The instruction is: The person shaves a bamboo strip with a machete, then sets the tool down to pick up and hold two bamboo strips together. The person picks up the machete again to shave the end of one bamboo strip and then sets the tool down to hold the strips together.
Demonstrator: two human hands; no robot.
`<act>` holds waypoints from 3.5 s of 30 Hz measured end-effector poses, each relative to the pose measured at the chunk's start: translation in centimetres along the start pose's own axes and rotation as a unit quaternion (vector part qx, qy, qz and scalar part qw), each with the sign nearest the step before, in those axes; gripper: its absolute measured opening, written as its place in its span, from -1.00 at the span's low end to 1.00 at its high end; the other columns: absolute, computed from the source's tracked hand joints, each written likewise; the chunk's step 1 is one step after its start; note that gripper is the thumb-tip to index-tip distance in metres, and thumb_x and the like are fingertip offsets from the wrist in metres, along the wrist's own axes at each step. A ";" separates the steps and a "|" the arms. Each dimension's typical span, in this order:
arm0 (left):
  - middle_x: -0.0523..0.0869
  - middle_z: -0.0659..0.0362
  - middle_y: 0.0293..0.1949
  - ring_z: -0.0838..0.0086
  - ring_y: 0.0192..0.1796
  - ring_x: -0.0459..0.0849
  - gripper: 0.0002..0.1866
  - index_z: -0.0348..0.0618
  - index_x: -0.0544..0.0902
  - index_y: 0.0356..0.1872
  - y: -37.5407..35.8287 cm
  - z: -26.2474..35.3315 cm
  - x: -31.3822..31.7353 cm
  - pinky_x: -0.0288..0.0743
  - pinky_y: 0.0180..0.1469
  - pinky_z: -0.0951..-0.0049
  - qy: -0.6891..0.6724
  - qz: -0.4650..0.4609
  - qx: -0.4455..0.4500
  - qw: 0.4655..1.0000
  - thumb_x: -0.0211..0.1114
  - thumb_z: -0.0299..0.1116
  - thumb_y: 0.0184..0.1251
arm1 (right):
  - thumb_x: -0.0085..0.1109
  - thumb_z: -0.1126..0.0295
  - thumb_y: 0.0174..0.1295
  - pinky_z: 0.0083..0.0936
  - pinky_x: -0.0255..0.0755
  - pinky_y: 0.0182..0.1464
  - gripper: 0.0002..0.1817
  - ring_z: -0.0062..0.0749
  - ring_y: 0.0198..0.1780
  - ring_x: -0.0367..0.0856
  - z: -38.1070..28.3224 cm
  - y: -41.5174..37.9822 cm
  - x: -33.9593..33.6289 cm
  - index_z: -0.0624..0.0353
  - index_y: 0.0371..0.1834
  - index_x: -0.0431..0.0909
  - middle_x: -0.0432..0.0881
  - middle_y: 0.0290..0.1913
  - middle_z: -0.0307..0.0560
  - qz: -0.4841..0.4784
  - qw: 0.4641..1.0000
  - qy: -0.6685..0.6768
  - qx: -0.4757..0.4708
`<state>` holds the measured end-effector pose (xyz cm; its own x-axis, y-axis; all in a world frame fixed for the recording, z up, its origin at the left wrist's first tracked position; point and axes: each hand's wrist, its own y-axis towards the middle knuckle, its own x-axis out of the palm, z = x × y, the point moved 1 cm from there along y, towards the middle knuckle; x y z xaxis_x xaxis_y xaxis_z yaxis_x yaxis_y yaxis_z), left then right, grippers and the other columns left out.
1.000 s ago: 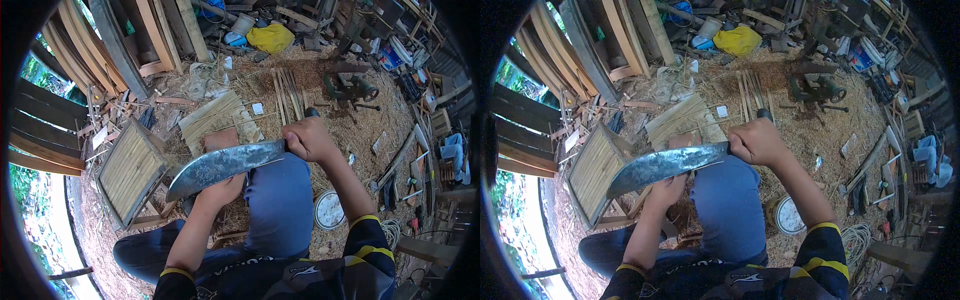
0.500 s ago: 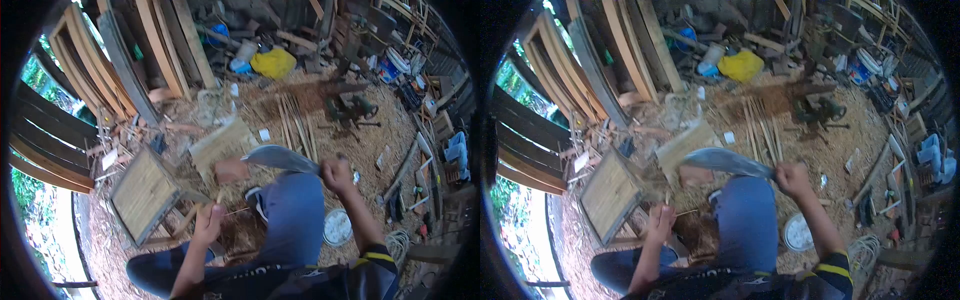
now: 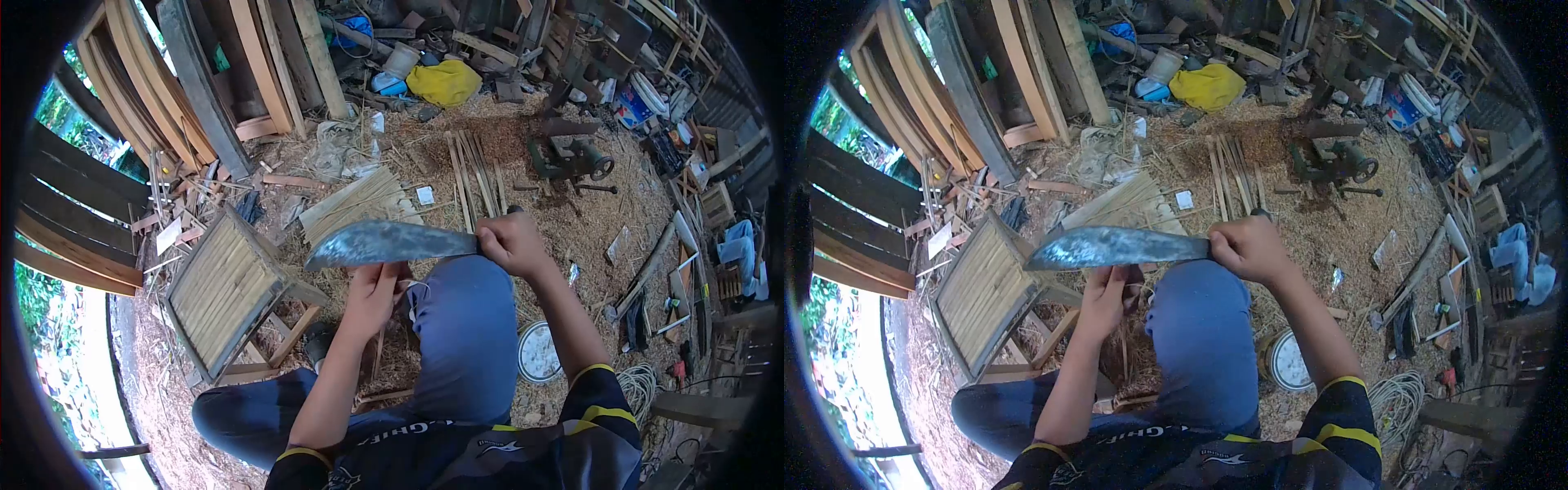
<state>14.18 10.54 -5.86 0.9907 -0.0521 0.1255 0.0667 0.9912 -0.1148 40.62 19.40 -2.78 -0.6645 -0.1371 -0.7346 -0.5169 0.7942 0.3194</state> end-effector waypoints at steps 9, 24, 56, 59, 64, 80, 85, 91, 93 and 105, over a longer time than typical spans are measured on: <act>0.70 0.16 -0.06 0.54 -0.04 0.66 -0.75 -0.24 0.64 0.07 0.4 -2.6 -1.1 0.59 -0.03 0.47 0.174 0.064 -0.021 0.982 0.03 -0.35 0.68 | 0.02 0.16 0.32 -0.08 0.42 -0.39 -0.67 0.08 -0.50 0.59 -1.1 1.6 -0.1 0.10 -0.54 0.51 0.56 -0.60 0.03 -0.026 0.993 -0.067 -0.094; 0.70 0.17 0.05 0.49 0.08 0.65 -0.73 -0.30 0.64 0.16 0.1 -0.5 -1.5 0.56 0.13 0.41 0.151 0.027 -0.037 0.988 0.12 -0.41 0.63 | -0.01 0.17 0.29 -0.05 0.37 -0.37 -0.67 0.08 -0.47 0.58 -0.7 1.7 0.7 0.12 -0.56 0.44 0.49 -0.60 0.05 -0.024 0.995 -0.054 -0.082; 0.76 0.01 -0.16 0.18 -0.06 0.73 -0.82 -0.26 0.70 -0.05 0.4 -0.2 0.4 0.55 0.06 0.24 0.270 0.034 0.211 0.939 0.20 -0.42 0.51 | -0.02 0.19 0.31 -0.04 0.36 -0.38 -0.69 0.06 -0.48 0.57 -0.1 1.3 0.5 0.11 -0.54 0.42 0.51 -0.59 0.03 -0.031 0.993 -0.058 -0.098; 0.75 0.02 -0.13 0.21 -0.04 0.71 -0.81 -0.29 0.69 -0.03 0.2 0.5 0.6 0.54 0.08 0.25 0.323 0.026 0.216 0.921 0.18 -0.45 0.51 | -0.03 0.18 0.32 -0.03 0.36 -0.37 -0.68 0.07 -0.48 0.57 -0.1 1.4 0.3 0.11 -0.54 0.43 0.51 -0.59 0.04 -0.042 0.992 -0.066 -0.094; 0.74 0.04 -0.11 0.29 -0.04 0.68 -0.77 -0.35 0.65 0.00 0.6 0.5 0.6 0.52 0.08 0.30 0.377 0.013 0.213 0.901 0.08 -0.47 0.53 | -0.06 0.15 0.35 -0.02 0.37 -0.36 -0.65 0.09 -0.46 0.58 0.0 1.3 0.4 0.11 -0.53 0.43 0.52 -0.58 0.04 -0.053 0.992 -0.062 -0.093; 0.69 0.09 -0.16 0.39 -0.08 0.61 -0.80 -0.36 0.62 -0.05 0.7 -0.3 1.2 0.49 0.05 0.34 0.312 0.022 0.196 0.929 0.06 -0.54 0.48 | -0.01 0.14 0.39 -0.04 0.41 -0.40 -0.64 0.06 -0.52 0.59 0.1 0.9 0.7 0.09 -0.53 0.49 0.57 -0.59 0.00 0.000 0.992 -0.062 -0.114; 0.68 0.11 -0.18 0.42 -0.10 0.59 -0.81 -0.36 0.63 -0.08 0.8 -0.9 0.8 0.48 0.02 0.37 0.319 0.022 0.184 0.930 0.05 -0.55 0.47 | -0.01 0.14 0.40 -0.04 0.42 -0.39 -0.64 0.05 -0.50 0.61 0.3 1.0 0.8 0.08 -0.53 0.50 0.57 -0.59 0.00 -0.001 0.992 -0.057 -0.113; 0.67 0.12 -0.25 0.44 -0.18 0.58 -0.84 -0.35 0.62 -0.13 1.0 -0.9 1.1 0.48 -0.06 0.38 0.326 0.043 0.231 0.916 0.06 -0.55 0.47 | 0.00 0.14 0.39 -0.05 0.43 -0.39 -0.64 0.05 -0.50 0.61 0.2 1.0 0.8 0.08 -0.53 0.50 0.57 -0.59 0.01 -0.007 0.992 -0.057 -0.114; 0.66 0.13 -0.28 0.44 -0.21 0.56 -0.84 -0.34 0.62 -0.13 0.8 -0.8 0.9 0.48 -0.10 0.36 0.342 0.039 0.213 0.915 0.07 -0.53 0.48 | 0.00 0.15 0.38 -0.05 0.43 -0.39 -0.64 0.05 -0.50 0.61 0.2 1.0 0.7 0.08 -0.53 0.50 0.57 -0.58 0.00 -0.009 0.992 -0.059 -0.109; 0.68 0.11 -0.25 0.43 -0.16 0.59 -0.82 -0.32 0.63 -0.10 0.8 -1.1 0.7 0.48 -0.05 0.37 0.316 0.041 0.211 0.924 0.07 -0.51 0.48 | -0.06 0.16 0.36 -0.01 0.40 -0.34 -0.66 0.09 -0.45 0.59 -0.1 1.0 0.6 0.10 -0.52 0.46 0.53 -0.59 0.05 -0.035 0.994 -0.060 -0.082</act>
<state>15.09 11.20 -6.97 0.8706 0.0962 -0.4824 0.0684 0.9475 0.3124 39.61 20.08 -2.83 -0.5596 -0.1098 -0.8215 -0.6478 0.6761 0.3509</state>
